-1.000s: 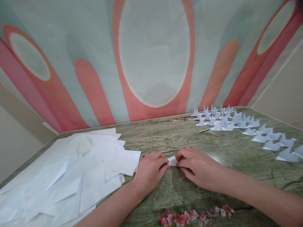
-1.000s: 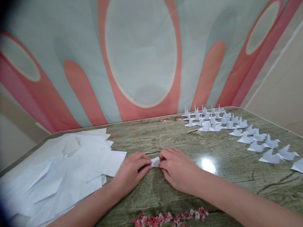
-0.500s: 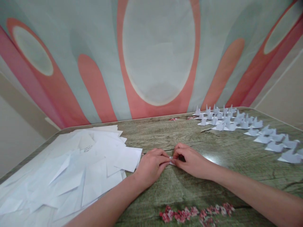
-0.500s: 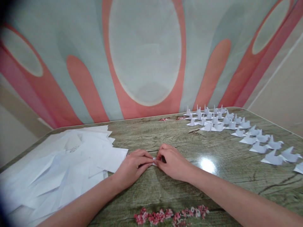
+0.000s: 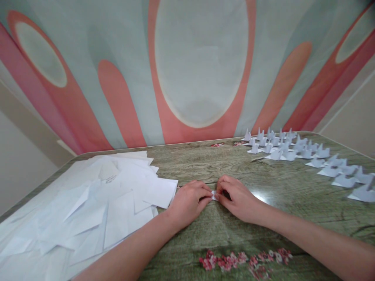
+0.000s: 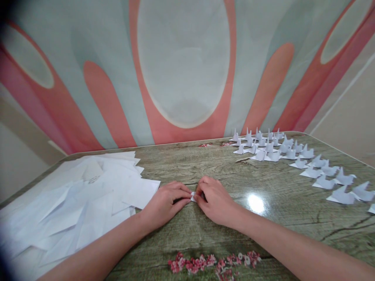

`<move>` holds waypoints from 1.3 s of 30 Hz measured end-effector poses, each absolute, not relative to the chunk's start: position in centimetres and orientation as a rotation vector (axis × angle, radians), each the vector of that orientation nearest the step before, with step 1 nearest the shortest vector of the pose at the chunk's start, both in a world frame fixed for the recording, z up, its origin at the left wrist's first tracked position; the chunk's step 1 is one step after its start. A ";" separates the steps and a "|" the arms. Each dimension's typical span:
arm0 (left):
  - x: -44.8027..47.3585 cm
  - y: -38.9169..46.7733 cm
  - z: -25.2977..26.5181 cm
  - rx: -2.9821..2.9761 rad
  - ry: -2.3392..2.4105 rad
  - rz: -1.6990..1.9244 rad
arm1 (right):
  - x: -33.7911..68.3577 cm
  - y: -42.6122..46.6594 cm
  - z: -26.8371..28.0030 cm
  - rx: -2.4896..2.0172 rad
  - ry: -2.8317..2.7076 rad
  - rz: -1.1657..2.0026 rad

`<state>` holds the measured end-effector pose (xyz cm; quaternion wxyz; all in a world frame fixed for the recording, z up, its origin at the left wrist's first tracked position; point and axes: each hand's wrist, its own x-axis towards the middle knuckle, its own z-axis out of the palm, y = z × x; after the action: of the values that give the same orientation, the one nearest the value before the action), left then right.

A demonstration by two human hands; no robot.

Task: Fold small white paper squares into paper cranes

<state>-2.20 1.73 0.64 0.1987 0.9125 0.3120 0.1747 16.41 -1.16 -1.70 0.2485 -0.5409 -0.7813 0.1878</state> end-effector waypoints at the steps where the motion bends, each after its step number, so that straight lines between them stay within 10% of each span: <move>1: -2.2 1.7 0.6 2.560 0.878 0.487 | 16.4 -1.2 -1.8 -1.472 -2.130 0.505; 39: -1.3 -2.4 -0.2 3.107 0.943 0.194 | 16.3 -1.2 -1.6 -1.492 -2.122 0.474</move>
<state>-1.34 -2.40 -0.19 -0.0555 0.9538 0.2893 0.0595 16.32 -1.17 -1.64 0.2494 -0.5480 -0.7792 0.1742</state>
